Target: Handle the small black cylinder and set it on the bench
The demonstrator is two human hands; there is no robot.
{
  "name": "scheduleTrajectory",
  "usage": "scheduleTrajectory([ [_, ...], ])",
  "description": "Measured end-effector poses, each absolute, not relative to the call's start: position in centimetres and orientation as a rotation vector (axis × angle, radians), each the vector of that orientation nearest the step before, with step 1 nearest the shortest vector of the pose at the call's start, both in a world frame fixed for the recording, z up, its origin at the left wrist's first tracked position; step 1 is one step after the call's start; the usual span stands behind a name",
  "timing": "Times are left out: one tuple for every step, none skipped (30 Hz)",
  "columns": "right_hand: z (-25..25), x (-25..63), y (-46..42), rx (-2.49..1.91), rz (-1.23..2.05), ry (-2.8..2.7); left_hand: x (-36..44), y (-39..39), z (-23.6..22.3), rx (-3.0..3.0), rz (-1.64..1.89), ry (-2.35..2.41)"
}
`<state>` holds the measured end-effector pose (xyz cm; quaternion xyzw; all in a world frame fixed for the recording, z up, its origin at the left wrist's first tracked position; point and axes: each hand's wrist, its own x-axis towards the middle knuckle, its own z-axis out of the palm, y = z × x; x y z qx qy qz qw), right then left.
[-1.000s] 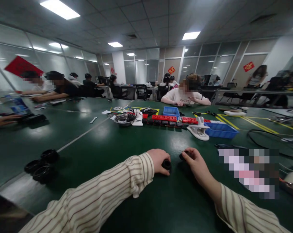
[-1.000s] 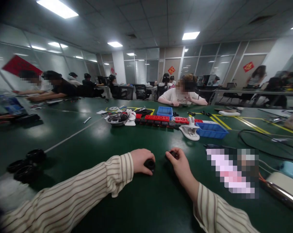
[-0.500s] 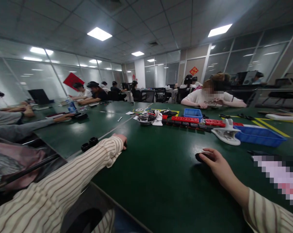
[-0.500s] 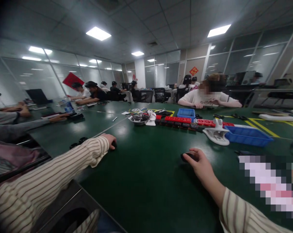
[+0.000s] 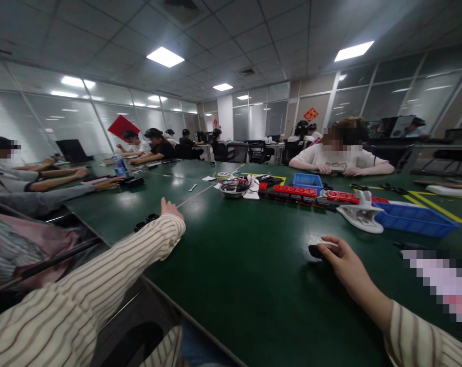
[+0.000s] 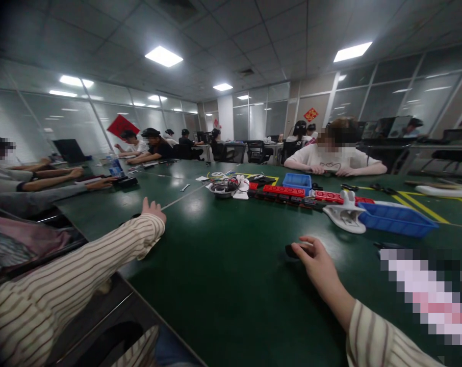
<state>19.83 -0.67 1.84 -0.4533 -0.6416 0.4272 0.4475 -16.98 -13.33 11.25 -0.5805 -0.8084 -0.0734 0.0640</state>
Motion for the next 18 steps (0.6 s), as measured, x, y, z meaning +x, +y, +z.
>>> scheduleTrajectory([
  [1.9, 19.8, -0.8, -1.108, 1.054, -1.590, -15.5, -13.1, 11.0, -1.832, -0.274, -2.452],
  [2.0, 19.7, -1.0, -1.095, 1.048, -1.593, -13.6, -12.9, 10.7, -1.954, -0.334, -2.439],
  [2.0, 19.5, -1.3, -1.074, 1.036, -1.598, -11.4, -12.5, 10.2, -2.106, -0.404, -2.409],
  [1.9, 19.3, -1.7, -1.040, 1.014, -1.603, -9.1, -12.1, 9.6, -2.276, -0.492, -2.362],
  [1.8, 19.0, -2.3, -0.994, 0.983, -1.611, -6.7, -11.5, 8.9, -2.457, -0.585, -2.314],
  [1.6, 18.8, -2.9, -0.931, 0.941, -1.623, -4.4, -10.9, 8.1, -2.613, -0.675, -2.286],
  [1.4, 18.6, -3.7, -0.861, 0.893, -1.636, -2.2, -10.3, 7.3, -2.729, -0.760, -2.289],
  [1.1, 18.4, -4.5, -0.800, 0.848, -1.660, -0.3, -9.8, 6.4, -2.849, -0.816, -2.292],
  [0.9, 18.3, -5.2, -0.748, 0.806, -1.694, 1.3, -9.3, 5.7, -2.980, -0.856, -2.272],
  [0.8, 18.3, -5.9, -0.714, 0.768, -1.734, 2.5, -9.0, 5.0, -3.172, -0.971, -2.264],
  [0.7, 18.3, -6.5, -0.692, 0.726, -1.787, 3.5, -8.8, 4.4, -3.382, -1.272, -2.339],
  [0.7, 18.3, -6.8, -0.677, 0.671, -1.845, 4.1, -8.7, 3.9, -3.533, -1.549, -2.359],
  [0.8, 18.4, -7.0, -0.671, 0.603, -1.903, 4.5, -8.6, 3.6, -3.577, -1.759, -2.376],
  [1.0, 18.4, -7.0, -0.672, 0.531, -1.964, 4.7, -8.6, 3.4, -3.494, -1.841, -2.438],
  [1.2, 18.4, -6.9, -0.683, 0.466, -2.015, 4.6, -8.5, 3.3, -3.350, -1.770, -2.499],
  [1.4, 18.4, -6.7, -0.703, 0.424, -2.059, 4.3, -8.4, 3.4, -3.172, -1.650, -2.543],
  [1.6, 18.5, -6.5, -0.725, 0.409, -2.095, 3.7, -8.2, 3.6, -3.033, -1.571, -2.563],
  [1.7, 18.5, -6.3, -0.747, 0.421, -2.122, 2.8, -8.2, 4.1, -2.958, -1.528, -2.568],
])
